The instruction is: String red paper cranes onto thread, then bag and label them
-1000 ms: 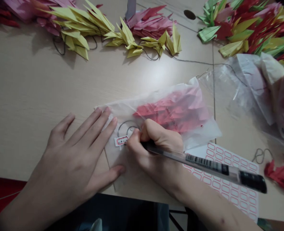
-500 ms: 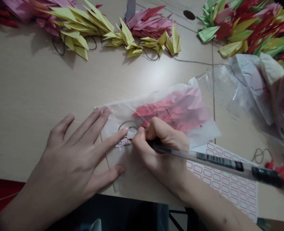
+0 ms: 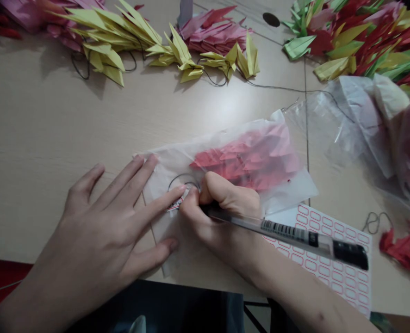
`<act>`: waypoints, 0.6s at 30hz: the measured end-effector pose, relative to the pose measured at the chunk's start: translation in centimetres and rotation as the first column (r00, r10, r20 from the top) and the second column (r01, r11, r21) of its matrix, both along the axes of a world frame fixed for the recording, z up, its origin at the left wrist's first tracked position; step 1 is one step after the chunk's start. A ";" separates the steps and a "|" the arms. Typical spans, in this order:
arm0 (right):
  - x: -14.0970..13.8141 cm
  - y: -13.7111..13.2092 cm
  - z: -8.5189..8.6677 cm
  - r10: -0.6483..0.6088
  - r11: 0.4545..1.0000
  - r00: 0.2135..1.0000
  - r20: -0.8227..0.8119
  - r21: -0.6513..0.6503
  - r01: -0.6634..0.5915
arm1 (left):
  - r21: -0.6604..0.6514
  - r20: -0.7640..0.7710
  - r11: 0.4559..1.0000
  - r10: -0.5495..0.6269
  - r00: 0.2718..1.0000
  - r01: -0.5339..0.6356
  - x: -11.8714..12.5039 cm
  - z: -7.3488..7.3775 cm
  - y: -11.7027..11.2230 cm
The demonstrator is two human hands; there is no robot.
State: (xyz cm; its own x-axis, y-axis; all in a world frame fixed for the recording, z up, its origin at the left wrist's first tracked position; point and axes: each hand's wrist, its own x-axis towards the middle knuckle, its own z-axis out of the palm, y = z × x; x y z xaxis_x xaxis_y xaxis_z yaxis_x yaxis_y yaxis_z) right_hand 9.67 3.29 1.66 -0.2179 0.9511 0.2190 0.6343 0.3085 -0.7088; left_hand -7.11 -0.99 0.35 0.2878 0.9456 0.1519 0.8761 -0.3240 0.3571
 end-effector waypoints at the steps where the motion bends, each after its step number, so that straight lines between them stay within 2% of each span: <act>1: 0.0 0.0 0.0 0.005 1.000 1.000 -0.006 -0.003 -0.005 | 0.001 0.002 1.000 -0.002 1.000 0.002 0.0 0.0 0.0; 5: 0.0 0.0 0.1 0.023 1.000 1.000 -0.018 0.001 -0.023 | 0.004 -0.003 1.000 -0.006 1.000 0.006 0.0 0.0 0.0; 10: -0.1 0.1 0.1 -0.032 0.999 0.999 -0.030 0.012 0.032 | -0.004 -0.011 1.000 -0.004 1.000 0.004 0.0 0.0 0.0; 18: 0.2 0.1 -0.3 0.032 0.999 0.998 -0.046 -0.020 -0.033 | 0.002 -0.014 1.000 0.003 1.000 -0.003 0.0 0.0 0.0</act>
